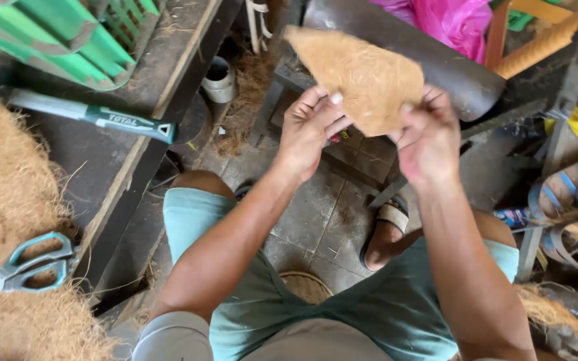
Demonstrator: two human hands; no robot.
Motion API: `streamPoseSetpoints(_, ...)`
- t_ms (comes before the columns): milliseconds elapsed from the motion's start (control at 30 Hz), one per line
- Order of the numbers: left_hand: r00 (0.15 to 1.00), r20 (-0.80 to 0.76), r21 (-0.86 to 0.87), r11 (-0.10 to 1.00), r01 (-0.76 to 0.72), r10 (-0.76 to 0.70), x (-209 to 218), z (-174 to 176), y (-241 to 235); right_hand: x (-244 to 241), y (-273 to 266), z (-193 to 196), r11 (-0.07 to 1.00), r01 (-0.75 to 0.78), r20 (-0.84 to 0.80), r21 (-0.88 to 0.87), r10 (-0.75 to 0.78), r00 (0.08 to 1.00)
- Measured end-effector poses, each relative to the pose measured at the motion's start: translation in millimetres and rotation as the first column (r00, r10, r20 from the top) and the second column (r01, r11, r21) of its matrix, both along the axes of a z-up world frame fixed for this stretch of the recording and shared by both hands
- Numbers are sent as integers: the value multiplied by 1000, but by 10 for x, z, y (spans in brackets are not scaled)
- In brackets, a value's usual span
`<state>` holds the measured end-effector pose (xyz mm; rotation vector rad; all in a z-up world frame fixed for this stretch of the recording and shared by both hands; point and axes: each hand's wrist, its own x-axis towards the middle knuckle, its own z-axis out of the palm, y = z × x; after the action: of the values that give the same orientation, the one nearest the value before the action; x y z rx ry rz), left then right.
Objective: The person uses scissors to trim the edges of a leaf-shaped piece of compressed coconut fiber. They then use a roller machine to press the piece and continue trimming the edges with scissors.
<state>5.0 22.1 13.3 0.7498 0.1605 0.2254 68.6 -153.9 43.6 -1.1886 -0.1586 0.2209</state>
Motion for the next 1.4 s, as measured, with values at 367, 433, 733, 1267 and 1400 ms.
streamPoseSetpoints(367, 983, 55, 403, 897, -181, 174, 23, -127, 164, -2, -12, -211, 935, -99, 290, -339, 204, 935)
streamPoseSetpoints(433, 982, 79, 416, 889, -190, 173, -51, 29, 156, -55, 78, -157, 934, -63, 363, -352, 198, 910)
streamPoseSetpoints(733, 990, 133, 395, 915, -87, 37, -162, 194, 177, -157, 227, -181, 955, 57, 436, -292, 80, 896)
streamPoseSetpoints(1267, 734, 190, 40, 742, -669, 652, -1335, 443, 1985, -809, 2168, -196, 518, 5, 477, -856, 785, 396)
streamPoseSetpoints(1400, 561, 375, 52, 588, -807, 738, -1617, 465, 2084, -1386, 2763, -233, 649, -108, 629, -753, 758, 174)
